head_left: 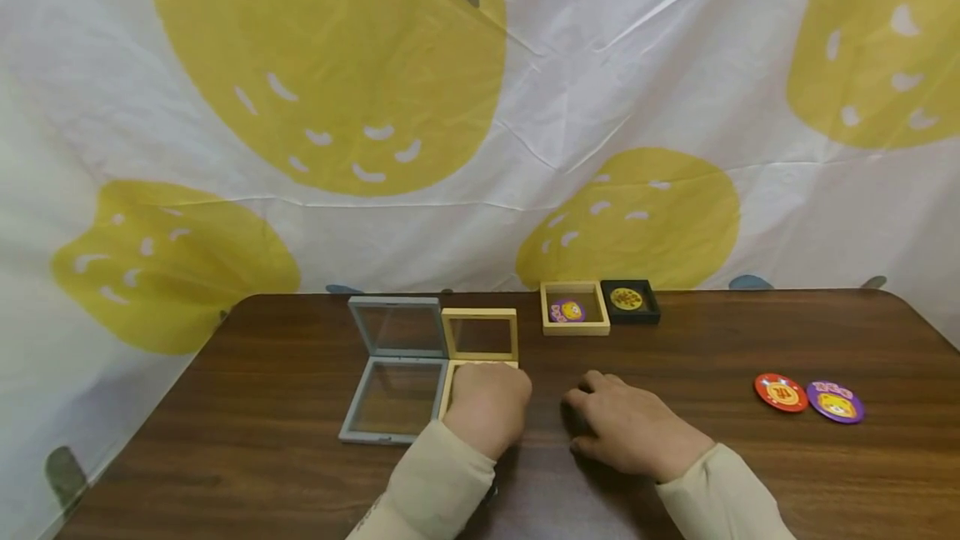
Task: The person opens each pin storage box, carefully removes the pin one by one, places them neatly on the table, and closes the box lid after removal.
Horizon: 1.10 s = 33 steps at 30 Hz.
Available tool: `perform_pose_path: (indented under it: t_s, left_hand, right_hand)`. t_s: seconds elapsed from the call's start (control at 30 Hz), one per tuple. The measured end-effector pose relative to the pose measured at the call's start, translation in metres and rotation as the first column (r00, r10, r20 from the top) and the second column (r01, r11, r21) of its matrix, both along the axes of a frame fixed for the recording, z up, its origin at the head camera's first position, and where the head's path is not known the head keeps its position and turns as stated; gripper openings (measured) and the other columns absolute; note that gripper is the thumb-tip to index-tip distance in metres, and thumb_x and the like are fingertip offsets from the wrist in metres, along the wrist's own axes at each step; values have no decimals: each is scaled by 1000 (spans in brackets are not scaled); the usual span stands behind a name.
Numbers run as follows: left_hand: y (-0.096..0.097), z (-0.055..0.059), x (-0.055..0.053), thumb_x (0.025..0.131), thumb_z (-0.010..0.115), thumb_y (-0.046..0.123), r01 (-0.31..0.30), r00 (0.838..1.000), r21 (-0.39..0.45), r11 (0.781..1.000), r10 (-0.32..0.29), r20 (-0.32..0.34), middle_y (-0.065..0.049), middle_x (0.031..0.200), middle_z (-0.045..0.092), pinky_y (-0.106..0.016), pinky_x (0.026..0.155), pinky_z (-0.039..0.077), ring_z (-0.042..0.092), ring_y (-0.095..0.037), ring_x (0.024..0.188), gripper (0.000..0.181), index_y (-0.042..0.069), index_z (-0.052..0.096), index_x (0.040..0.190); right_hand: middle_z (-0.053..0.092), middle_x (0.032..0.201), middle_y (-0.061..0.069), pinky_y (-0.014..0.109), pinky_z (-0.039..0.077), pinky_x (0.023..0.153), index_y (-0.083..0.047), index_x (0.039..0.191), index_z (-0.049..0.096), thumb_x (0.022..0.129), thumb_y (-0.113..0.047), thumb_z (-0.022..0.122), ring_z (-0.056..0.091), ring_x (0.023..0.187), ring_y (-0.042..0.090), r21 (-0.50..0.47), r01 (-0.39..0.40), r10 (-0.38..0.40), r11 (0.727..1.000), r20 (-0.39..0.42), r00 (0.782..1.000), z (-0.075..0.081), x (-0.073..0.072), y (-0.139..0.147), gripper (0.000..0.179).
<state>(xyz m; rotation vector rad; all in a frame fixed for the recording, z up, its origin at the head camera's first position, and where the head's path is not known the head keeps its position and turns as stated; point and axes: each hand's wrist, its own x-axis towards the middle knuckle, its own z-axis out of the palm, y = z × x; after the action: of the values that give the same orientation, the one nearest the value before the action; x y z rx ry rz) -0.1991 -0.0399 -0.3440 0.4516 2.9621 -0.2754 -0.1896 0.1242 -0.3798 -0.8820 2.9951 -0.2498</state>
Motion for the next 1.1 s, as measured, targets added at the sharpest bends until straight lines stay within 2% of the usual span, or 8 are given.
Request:
perform_pose_path:
  t_s: [0.17, 0.27, 0.33, 0.5, 0.63, 0.77, 0.97, 1.1]
  left_hand:
    - [8, 10, 16, 77, 74, 28, 134, 991, -16, 991, -134, 18, 5, 75, 68, -36, 59, 51, 64, -12, 67, 11, 20, 67, 74]
    - [16, 10, 27, 73, 77, 41, 214, 977, -26, 976, -214, 20, 6, 74, 69, -35, 57, 50, 64, -12, 66, 22, 21, 69, 76]
    - [21, 8, 32, 70, 78, 50, 246, 969, -38, 969, -244, 41, 8, 76, 69, -33, 60, 51, 65, -10, 69, 30, 22, 71, 78]
    - [34, -4, 37, 66, 78, 57, 295, 948, -32, 955, -289, 133, 10, 85, 71, -33, 71, 51, 65, -9, 76, 35, 26, 72, 81]
    - [39, -10, 38, 61, 83, 52, 333, 932, -32, 942, -324, 163, 12, 87, 70, -33, 68, 51, 64, -10, 74, 34, 28, 71, 82]
    - [40, -11, 38, 61, 83, 52, 341, 928, -39, 939, -330, 172, 13, 91, 70, -33, 67, 52, 64, -9, 75, 36, 29, 71, 85]
    - [42, -10, 38, 62, 81, 56, 345, 922, -27, 938, -333, 199, 14, 93, 69, -32, 70, 51, 65, -8, 78, 37, 30, 71, 86]
    - [43, -10, 37, 62, 82, 54, 344, 921, -39, 938, -329, 208, 14, 94, 69, -33, 70, 52, 65, -9, 79, 37, 29, 71, 87]
  right_hand:
    - [59, 97, 5, 42, 49, 67, -13, 100, 64, 77, -29, 75, 58, 89, 24, 6, 87, -87, 996, -5, 996, 3, -1, 0, 30]
    - [62, 115, 12, 50, 50, 78, -13, 106, 62, 80, -29, 72, 58, 107, 33, 4, 154, -153, 988, -19, 988, 5, -3, 3, 32]
    - [56, 129, 19, 56, 47, 87, -11, 115, 61, 82, -29, 71, 52, 120, 40, 3, 182, -182, 983, -6, 983, 5, -5, 6, 39]
    - [44, 141, 27, 63, 40, 94, -7, 129, 54, 83, -32, 70, 40, 131, 48, 11, 233, -234, 972, 15, 972, 2, -12, 15, 55]
    - [39, 146, 26, 62, 39, 96, -6, 134, 50, 83, -30, 70, 36, 134, 47, 0, 231, -231, 973, 9, 973, -3, -15, 16, 60]
    - [35, 149, 24, 63, 39, 96, -4, 138, 46, 84, -30, 69, 34, 135, 46, 3, 254, -254, 967, 0, 967, -8, -17, 13, 64]
    - [40, 146, 25, 62, 42, 90, 0, 137, 45, 84, -29, 69, 42, 128, 47, 2, 345, -345, 938, -58, 937, -10, -17, 9, 65]
    - [39, 147, 24, 62, 41, 92, 3, 138, 43, 85, -28, 68, 40, 130, 47, 12, 346, -345, 938, -52, 937, -8, -18, 8, 66]
